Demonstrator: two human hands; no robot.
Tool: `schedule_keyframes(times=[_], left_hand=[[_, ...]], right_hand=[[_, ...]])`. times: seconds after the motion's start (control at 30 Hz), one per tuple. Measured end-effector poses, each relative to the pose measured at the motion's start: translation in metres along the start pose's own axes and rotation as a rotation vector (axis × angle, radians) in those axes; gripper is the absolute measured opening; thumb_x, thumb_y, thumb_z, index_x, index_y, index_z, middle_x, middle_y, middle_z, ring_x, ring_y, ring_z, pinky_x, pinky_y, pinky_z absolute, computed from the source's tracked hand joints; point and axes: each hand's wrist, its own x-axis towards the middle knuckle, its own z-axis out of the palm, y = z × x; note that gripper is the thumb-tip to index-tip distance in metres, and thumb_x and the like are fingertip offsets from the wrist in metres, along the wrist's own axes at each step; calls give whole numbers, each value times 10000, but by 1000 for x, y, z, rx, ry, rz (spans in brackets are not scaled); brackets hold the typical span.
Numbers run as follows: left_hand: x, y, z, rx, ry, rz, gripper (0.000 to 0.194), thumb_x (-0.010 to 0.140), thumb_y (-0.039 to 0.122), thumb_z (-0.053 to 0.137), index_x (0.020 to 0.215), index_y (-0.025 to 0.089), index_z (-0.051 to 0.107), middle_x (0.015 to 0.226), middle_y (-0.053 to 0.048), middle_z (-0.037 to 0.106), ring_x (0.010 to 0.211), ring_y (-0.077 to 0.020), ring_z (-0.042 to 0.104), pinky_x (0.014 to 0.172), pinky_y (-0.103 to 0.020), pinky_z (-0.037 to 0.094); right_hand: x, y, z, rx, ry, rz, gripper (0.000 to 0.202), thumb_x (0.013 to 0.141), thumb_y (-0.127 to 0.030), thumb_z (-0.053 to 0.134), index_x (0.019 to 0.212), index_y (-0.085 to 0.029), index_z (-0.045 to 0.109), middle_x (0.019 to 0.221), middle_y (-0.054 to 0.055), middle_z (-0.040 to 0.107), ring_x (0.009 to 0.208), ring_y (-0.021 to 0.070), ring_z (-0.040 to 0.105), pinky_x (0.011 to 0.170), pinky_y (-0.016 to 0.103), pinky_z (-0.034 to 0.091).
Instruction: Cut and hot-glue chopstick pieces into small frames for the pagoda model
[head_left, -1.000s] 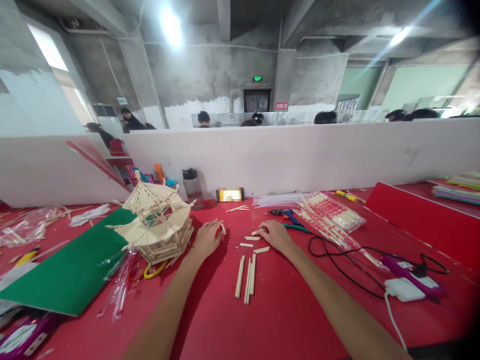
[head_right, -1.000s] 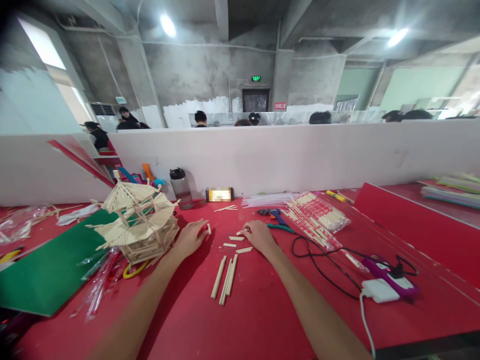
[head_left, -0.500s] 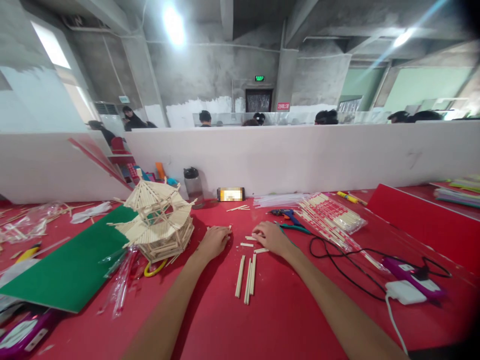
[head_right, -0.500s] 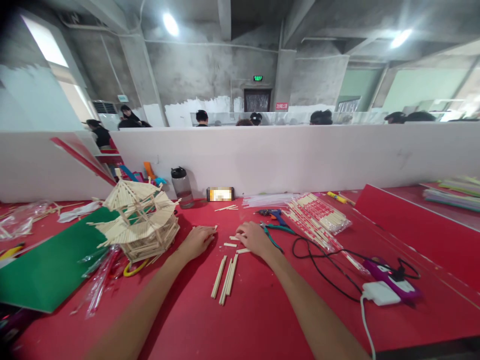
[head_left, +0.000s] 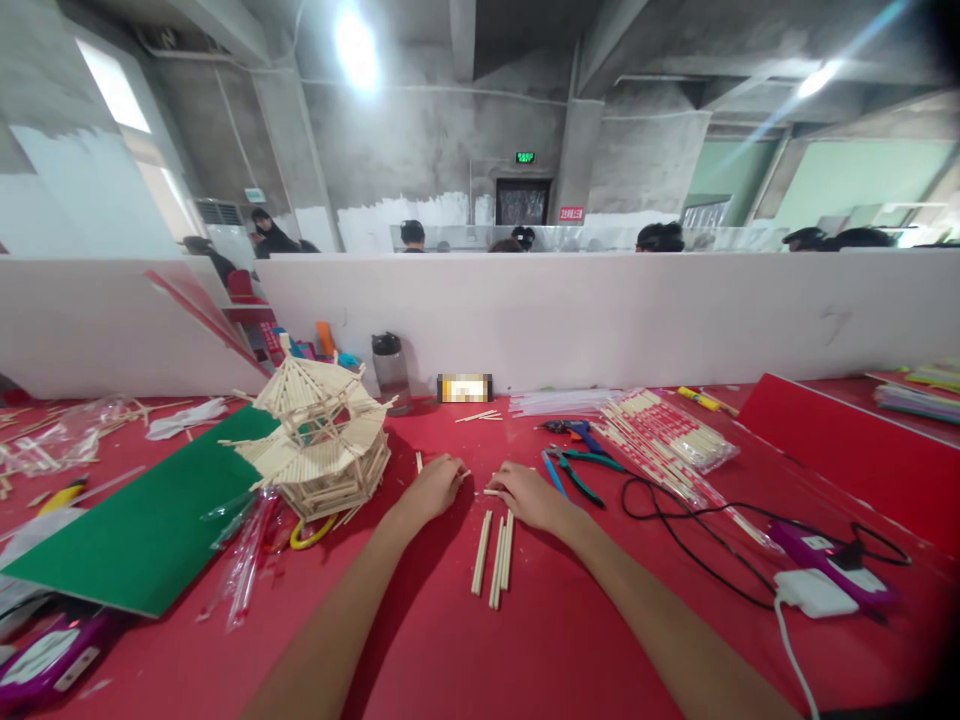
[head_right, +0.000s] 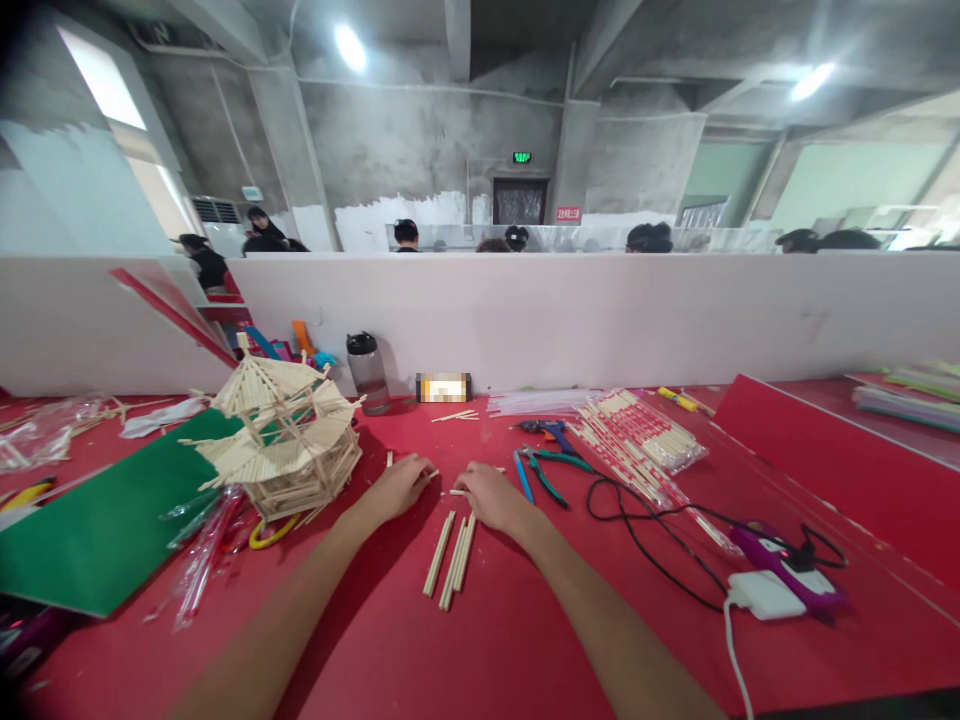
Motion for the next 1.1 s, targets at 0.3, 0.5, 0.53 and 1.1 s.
schedule_keyframes(times=[0.3,0.5,0.53,1.1], left_hand=[[9,26,-18,-616,93,-47,198,873,354,549,890,163,598,755,-4,630,660,-143,596,671,-270,494],[6,43,-24,-790,64,-59,292,800,335,665,1015,140,691,908,-65,710,791,-172,644,780,-310,523],[6,46,-24,-789,57,-48,296,792,321,676,1026,140,700,937,-74,719,830,-185,653,815,-324,521],[4,57,-8,-836,24,-5,266,776,286,732,974,154,614,849,-32,663,793,-160,649,747,-291,542]], right_hand=[[-1,0,-1,157,89,56,83,886,-186,613,938,-172,676,867,53,712,789,172,634,710,251,404],[-1,2,-6,271,128,88,100,837,-265,682,877,-173,692,801,38,712,720,172,626,659,255,405],[0,1,-8,331,166,90,118,850,-281,663,883,-172,692,807,38,711,719,171,624,666,260,415],[7,-9,-15,1045,407,200,254,774,-424,694,793,-172,662,690,2,647,626,140,569,595,252,446]])
